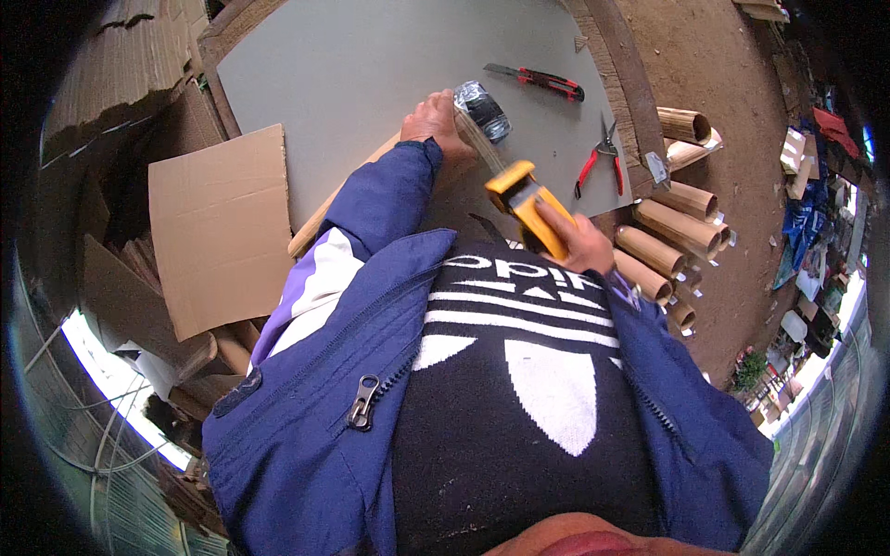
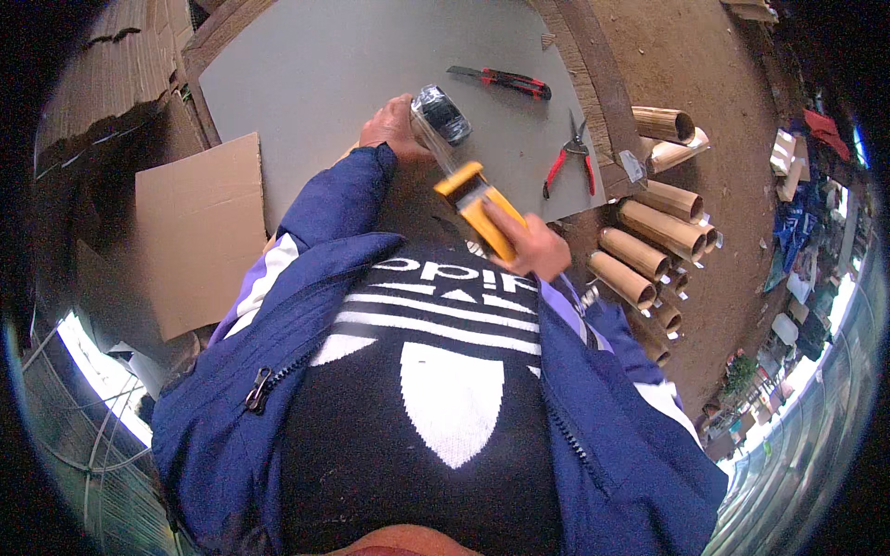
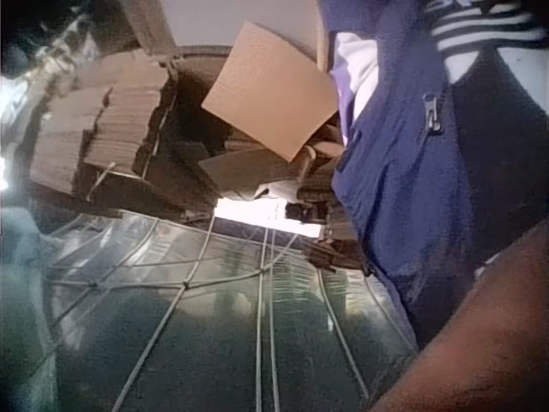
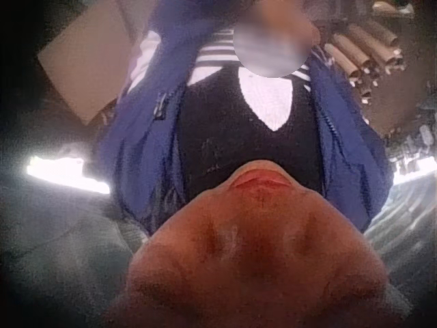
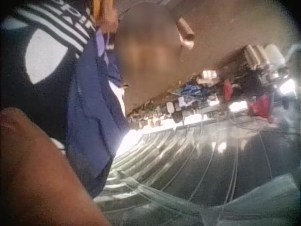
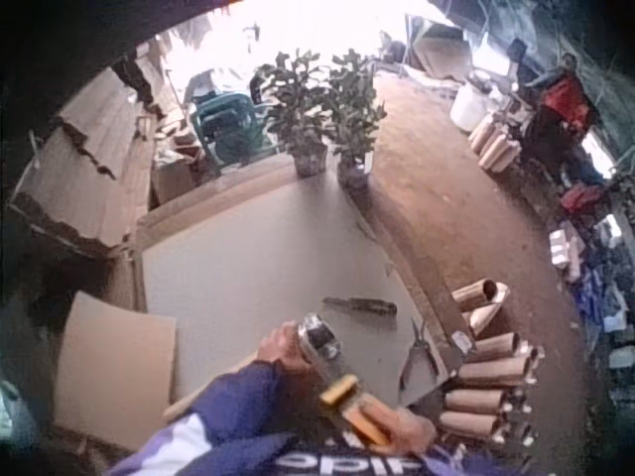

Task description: The person rolls flat cardboard sheets into cylindrical cones and secures them with clear packing tape. They repeatedly cut tape with a yellow tape dispenser, wrap the tape around the cone seam, and place finished cones aside. The person also briefly handles a potted plant before resuming cone assembly.

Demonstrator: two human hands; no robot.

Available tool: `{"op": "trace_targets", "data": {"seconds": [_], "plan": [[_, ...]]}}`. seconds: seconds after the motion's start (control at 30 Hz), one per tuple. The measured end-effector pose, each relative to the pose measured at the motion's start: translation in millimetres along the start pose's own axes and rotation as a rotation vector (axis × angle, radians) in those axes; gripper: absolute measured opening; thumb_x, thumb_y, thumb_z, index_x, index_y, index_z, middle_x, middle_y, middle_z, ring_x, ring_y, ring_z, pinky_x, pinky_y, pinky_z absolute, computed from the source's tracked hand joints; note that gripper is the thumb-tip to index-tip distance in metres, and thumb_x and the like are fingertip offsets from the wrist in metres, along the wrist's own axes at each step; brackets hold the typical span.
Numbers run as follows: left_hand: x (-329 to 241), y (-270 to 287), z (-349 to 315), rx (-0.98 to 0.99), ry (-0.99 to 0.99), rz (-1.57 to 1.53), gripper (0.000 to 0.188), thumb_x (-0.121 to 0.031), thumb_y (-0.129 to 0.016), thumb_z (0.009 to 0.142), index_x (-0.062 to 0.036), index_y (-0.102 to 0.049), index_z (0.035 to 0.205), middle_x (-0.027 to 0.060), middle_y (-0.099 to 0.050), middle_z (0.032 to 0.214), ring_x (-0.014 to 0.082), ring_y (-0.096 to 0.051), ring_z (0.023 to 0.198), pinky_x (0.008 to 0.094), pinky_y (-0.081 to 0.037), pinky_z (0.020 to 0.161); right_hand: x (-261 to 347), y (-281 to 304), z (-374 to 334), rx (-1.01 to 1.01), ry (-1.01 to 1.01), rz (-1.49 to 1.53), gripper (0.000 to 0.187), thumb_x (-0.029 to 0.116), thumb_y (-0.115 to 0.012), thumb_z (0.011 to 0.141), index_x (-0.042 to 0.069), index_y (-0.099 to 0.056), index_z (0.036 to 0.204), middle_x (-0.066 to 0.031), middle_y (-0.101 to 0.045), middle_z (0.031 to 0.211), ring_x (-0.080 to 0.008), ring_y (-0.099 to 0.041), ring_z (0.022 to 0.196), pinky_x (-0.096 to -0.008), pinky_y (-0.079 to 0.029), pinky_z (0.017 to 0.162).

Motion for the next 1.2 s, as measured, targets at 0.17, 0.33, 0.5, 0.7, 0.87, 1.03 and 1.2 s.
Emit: {"op": "trace_targets", "data": {"seconds": [0.17, 0.33, 0.5, 0.7, 0.87, 1.03, 1.2], "plan": [[17.3, -16.9, 14.2, 0.127, 0.01, -0.084, 0.103, -0.049, -0.088, 0.051, -0.0074, -0.047, 0.136, 0.0176, -0.055, 0.134, 0.0329, -0.054, 0.125, 0.0417, -0.045, 0.104, -49.9, -45.2, -3.9, 0.034, -0.14, -0.075, 0.079, 0.029, -0.08, 0.072, 0.036, -0.048, 0.143, -0.015, -0.057, 0.085, -0.0337, -0.065, 0.071, -0.0438, -0.055, 0.063], [68.4, -34.6, 66.2, 0.418, -0.018, -0.476, 0.11, -0.044, -0.092, 0.058, -0.0047, -0.04, 0.147, 0.0171, -0.053, 0.142, 0.0302, -0.053, 0.129, 0.037, -0.045, 0.106, -49.4, -73.2, 76.2, -0.055, -0.126, -0.161, 0.073, 0.025, -0.075, 0.073, 0.038, -0.05, 0.14, -0.0145, -0.058, 0.088, -0.0346, -0.065, 0.074, -0.0458, -0.056, 0.065], [100.0, 9.4, 87.2, 0.316, 0.083, -0.463, 0.103, -0.03, -0.092, 0.062, -0.0032, -0.039, 0.146, 0.0173, -0.05, 0.144, 0.0293, -0.05, 0.132, 0.0399, -0.042, 0.11, -14.5, -58.6, 140.7, -0.094, -0.093, -0.107, 0.071, 0.027, -0.073, 0.075, 0.039, -0.049, 0.141, -0.0159, -0.059, 0.088, -0.0356, -0.067, 0.075, -0.0467, -0.057, 0.066], [55.8, 41.3, 61.0, -0.103, -0.004, 0.179, 0.105, -0.042, -0.083, 0.067, -0.0128, -0.029, 0.152, 0.0148, -0.046, 0.146, 0.0332, -0.048, 0.133, 0.0428, -0.04, 0.109, 19.2, -39.4, 197.6, -0.093, -0.081, -0.076, 0.068, 0.029, -0.072, 0.076, 0.037, -0.049, 0.14, -0.0176, -0.061, 0.09, -0.0371, -0.068, 0.077, -0.0476, -0.058, 0.068], [62.9, 45.6, 68.1, -0.043, 0.053, 0.12, 0.108, -0.049, -0.086, 0.059, -0.0135, -0.036, 0.148, 0.0137, -0.05, 0.141, 0.0315, -0.052, 0.128, 0.0417, -0.044, 0.105, 12.6, -24.6, 140.4, -0.027, 0.007, 0.035, 0.066, 0.027, -0.073, 0.076, 0.032, -0.052, 0.139, -0.0181, -0.059, 0.088, -0.0339, -0.066, 0.074, -0.0461, -0.056, 0.064], [69.0, 45.6, 75.9, 0.004, 0.081, 0.021, 0.117, -0.052, -0.09, 0.05, -0.0082, -0.038, 0.146, 0.0173, -0.053, 0.138, 0.0328, -0.054, 0.126, 0.0399, -0.045, 0.106, -27.9, -46.2, 104.3, 0.038, -0.05, -0.032, 0.067, 0.025, -0.074, 0.077, 0.031, -0.052, 0.14, -0.017, -0.058, 0.088, -0.0337, -0.064, 0.07, -0.0461, -0.055, 0.06], [93.2, 48.7, 111.1, 0.188, -0.008, -0.204, 0.114, -0.045, -0.093, 0.052, -0.0057, -0.039, 0.145, 0.0176, -0.059, 0.131, 0.0307, -0.056, 0.124, 0.0383, -0.045, 0.106, -38.7, -82.7, 192.7, -0.037, 0.002, -0.073, 0.062, 0.026, -0.073, 0.078, 0.037, -0.054, 0.136, -0.0163, -0.059, 0.089, -0.036, -0.066, 0.072, -0.047, -0.056, 0.063]]}}
Point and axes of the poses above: each hand's wrist, its own z-axis towards the middle knuckle, its own y-axis out of the back of the hand, x = y × z, the point moved 9 cm from there along z, towards the middle knuckle
